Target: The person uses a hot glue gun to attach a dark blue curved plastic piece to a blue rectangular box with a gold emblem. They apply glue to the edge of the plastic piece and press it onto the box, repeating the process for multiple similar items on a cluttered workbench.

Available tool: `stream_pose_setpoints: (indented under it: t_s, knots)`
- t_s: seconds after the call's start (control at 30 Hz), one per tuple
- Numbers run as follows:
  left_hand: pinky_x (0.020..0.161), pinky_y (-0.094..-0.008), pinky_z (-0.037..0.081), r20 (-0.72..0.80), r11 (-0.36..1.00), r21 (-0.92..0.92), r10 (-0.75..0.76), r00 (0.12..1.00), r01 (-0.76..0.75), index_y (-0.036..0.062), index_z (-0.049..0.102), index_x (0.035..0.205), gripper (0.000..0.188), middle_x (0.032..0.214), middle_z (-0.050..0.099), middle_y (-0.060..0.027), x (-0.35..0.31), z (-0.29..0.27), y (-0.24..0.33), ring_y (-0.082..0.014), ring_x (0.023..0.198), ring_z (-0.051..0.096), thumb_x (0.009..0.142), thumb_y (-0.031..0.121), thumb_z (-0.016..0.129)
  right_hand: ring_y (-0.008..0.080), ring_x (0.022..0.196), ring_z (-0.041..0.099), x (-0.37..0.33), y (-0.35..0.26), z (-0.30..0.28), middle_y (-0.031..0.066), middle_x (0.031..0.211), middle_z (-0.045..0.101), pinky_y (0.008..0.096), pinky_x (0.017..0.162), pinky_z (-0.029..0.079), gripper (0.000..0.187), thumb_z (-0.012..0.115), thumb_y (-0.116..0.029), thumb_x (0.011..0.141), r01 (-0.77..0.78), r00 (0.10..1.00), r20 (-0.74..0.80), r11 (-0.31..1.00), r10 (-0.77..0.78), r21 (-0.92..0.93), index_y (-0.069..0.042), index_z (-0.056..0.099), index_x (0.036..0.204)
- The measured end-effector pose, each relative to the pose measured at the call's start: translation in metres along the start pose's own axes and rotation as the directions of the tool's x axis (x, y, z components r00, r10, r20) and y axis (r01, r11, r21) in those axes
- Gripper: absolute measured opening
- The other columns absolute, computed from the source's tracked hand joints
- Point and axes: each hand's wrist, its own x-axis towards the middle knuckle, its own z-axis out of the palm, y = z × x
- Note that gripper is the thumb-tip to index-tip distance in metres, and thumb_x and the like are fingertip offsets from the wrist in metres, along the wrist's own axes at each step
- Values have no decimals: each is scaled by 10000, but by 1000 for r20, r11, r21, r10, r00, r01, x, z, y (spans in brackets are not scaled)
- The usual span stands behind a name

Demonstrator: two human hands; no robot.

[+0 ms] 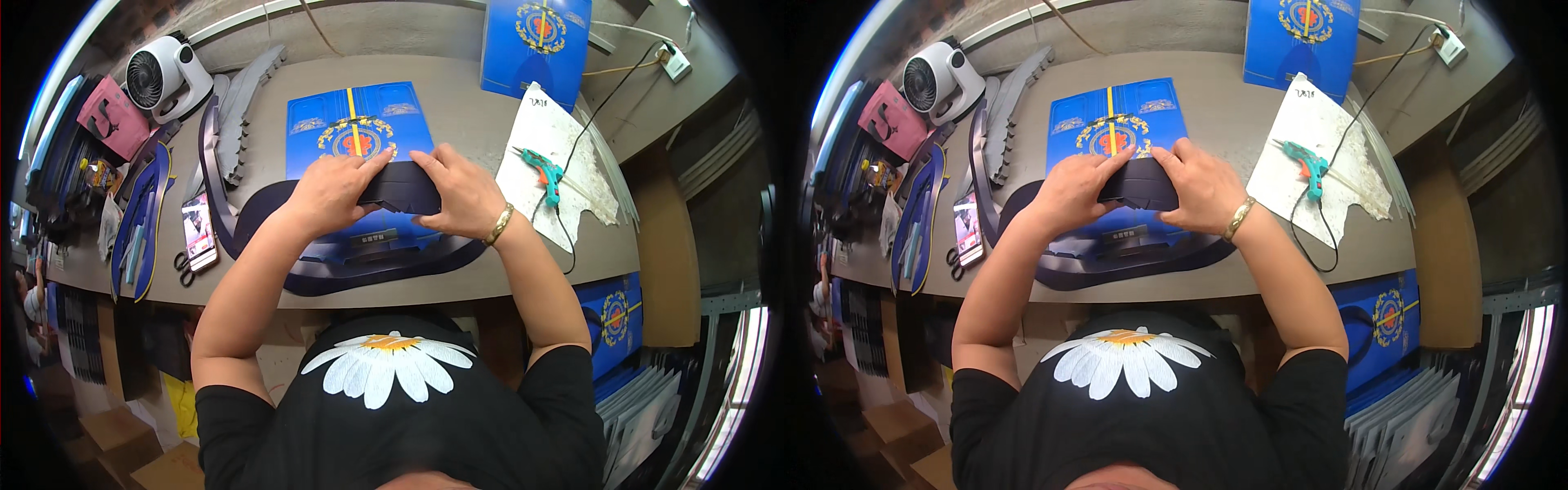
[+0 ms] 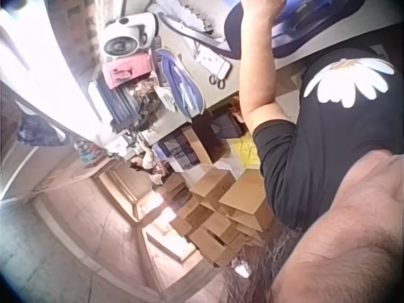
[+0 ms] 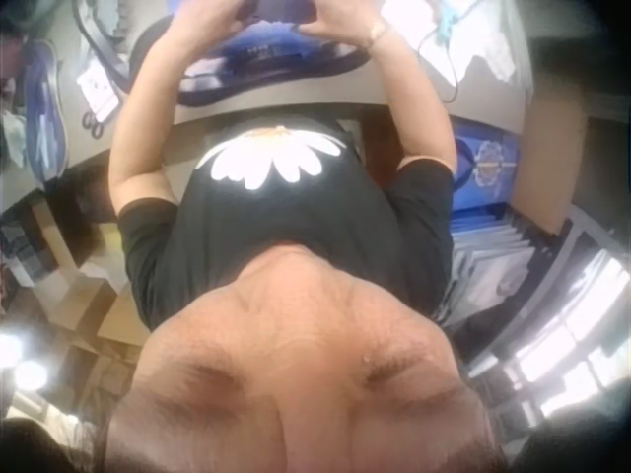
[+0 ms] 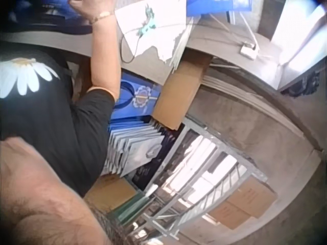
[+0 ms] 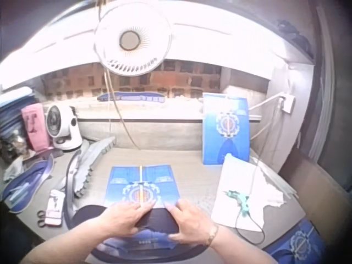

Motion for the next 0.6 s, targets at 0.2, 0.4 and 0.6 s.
stream_pose_setpoints:
  t_s: [0.2, 0.4, 0.6]
  knots:
    - [795, -422, 513, -121, 997, -82, -26, 992, 16, 93, 541, 1383, 786, 980, 640, -117, -2, -9, 22, -319, 909, 646, 662, 183, 841, 306, 946, 626, -21, -16, -5, 136, 1053, 561, 422, 779, 542, 860, 860, -252, 638, -59, 997, -54, 991, 53, -119, -57, 513, 1401]
    - [767, -412, 526, -232, 992, -126, -23, 972, -7, 54, 557, 1348, 761, 961, 621, -122, 0, -6, 40, -308, 882, 647, 653, 193, 834, 286, 916, 624, -26, -29, -6, 116, 1020, 562, 387, 755, 535, 851, 851, -197, 622, -1, 967, -250, 985, -43, -174, -43, 516, 1389]
    - [824, -423, 512, -131, 982, -187, -17, 991, -8, 52, 528, 1384, 800, 1027, 605, -153, -1, -24, 51, -335, 957, 626, 659, 191, 836, 278, 890, 635, -32, -26, -11, 119, 982, 574, 374, 730, 547, 838, 856, -217, 619, -37, 981, -195, 991, 11, -127, -33, 526, 1367]
